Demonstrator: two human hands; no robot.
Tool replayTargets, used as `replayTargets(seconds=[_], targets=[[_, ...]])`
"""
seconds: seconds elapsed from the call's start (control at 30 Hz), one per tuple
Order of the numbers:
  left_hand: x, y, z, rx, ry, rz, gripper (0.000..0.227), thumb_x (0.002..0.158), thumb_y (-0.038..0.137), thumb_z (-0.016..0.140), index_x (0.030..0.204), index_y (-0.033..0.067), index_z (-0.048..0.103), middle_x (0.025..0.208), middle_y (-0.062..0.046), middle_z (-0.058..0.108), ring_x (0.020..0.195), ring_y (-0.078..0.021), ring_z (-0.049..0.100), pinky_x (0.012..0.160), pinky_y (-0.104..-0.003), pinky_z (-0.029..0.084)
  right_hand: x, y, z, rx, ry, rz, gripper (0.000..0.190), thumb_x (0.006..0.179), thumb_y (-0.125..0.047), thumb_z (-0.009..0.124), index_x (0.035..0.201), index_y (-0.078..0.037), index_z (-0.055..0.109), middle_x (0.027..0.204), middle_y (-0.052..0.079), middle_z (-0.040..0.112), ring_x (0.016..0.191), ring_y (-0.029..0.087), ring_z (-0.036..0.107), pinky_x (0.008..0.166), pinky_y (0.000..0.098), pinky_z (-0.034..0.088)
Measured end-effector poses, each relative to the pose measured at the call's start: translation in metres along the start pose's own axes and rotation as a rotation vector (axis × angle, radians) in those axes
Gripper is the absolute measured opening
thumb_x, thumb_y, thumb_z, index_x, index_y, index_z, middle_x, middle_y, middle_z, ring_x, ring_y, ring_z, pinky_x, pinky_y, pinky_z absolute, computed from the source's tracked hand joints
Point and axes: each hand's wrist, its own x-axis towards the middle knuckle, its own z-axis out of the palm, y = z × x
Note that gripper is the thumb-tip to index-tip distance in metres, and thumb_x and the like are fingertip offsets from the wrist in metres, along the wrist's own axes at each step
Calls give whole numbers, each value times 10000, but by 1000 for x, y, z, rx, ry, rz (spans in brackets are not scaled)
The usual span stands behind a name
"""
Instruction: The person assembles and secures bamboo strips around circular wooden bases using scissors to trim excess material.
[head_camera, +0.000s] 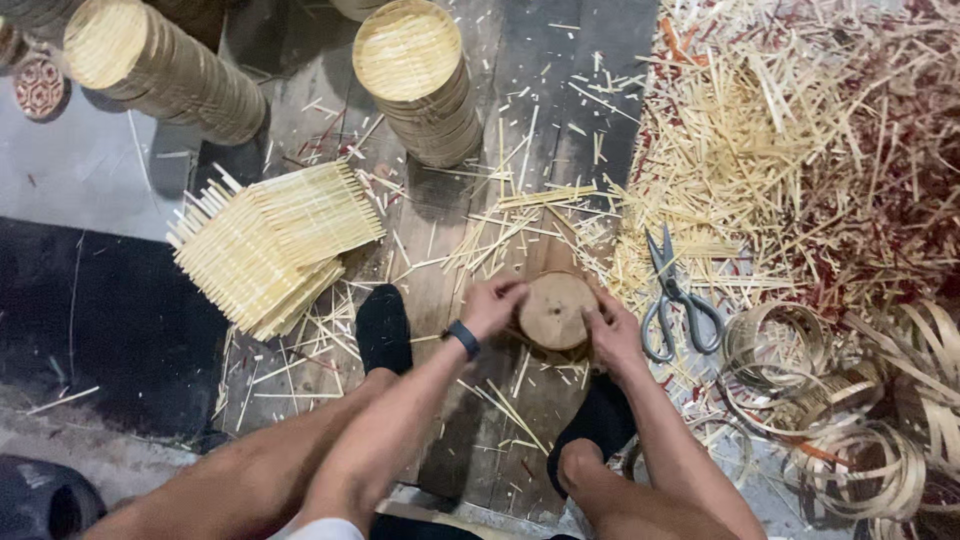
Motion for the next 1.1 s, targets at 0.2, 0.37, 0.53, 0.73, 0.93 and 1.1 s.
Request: replayTargets(seconds=[0.2,0.37,0.53,0.73,0.93,1.1], targets=[[48,33,-204,1347,219,254,219,877,111,579,1062,20,654,1054,-206,667,1051,-393,618,956,-506,465,-15,18,-5,196,43,279,403,1020,-313,595,1261,0,676,821,73,693,627,161,600,545,286,490],[35,72,-280,1498,120,150,262,833,191,601,988,26,732,1061,-185,710,1080,-356,655,937,-456,526,-16,22,-41,-170,395,-56,416,1008,-259,639,1262,68,607,917,143,625,730,179,594,630,319,544],[17,133,-260,1393,156,672,142,841,178,633,898,70,704,971,-129,715,959,-326,680,806,-460,570,-18,18,-57,-431,608,-474,538,998,-246,725,1311,148,533,1166,247,518,978,261,567,736,340,584],[-45,173,-122,939,-70,1224,265,853,65,660,1105,-5,702,1174,-182,717,1051,-303,685,810,-392,586,-17,8,-46,509,66,72,429,972,-340,611,1182,30,665,974,127,707,848,205,706,706,310,599],[-93,147,-19,940,-445,1231,457,810,137,711,1219,-62,666,1309,-213,653,1199,-341,614,931,-446,533,-9,9,-30,354,-28,80,369,837,-89,762,1180,9,666,1040,60,754,861,99,703,759,254,572],[-88,108,-14,640,-153,825,434,779,229,814,1147,40,683,1264,-157,653,1201,-332,587,1005,-493,483,-7,23,-23,140,55,-29,286,840,-49,814,1094,34,713,967,68,756,825,100,674,736,261,555]])
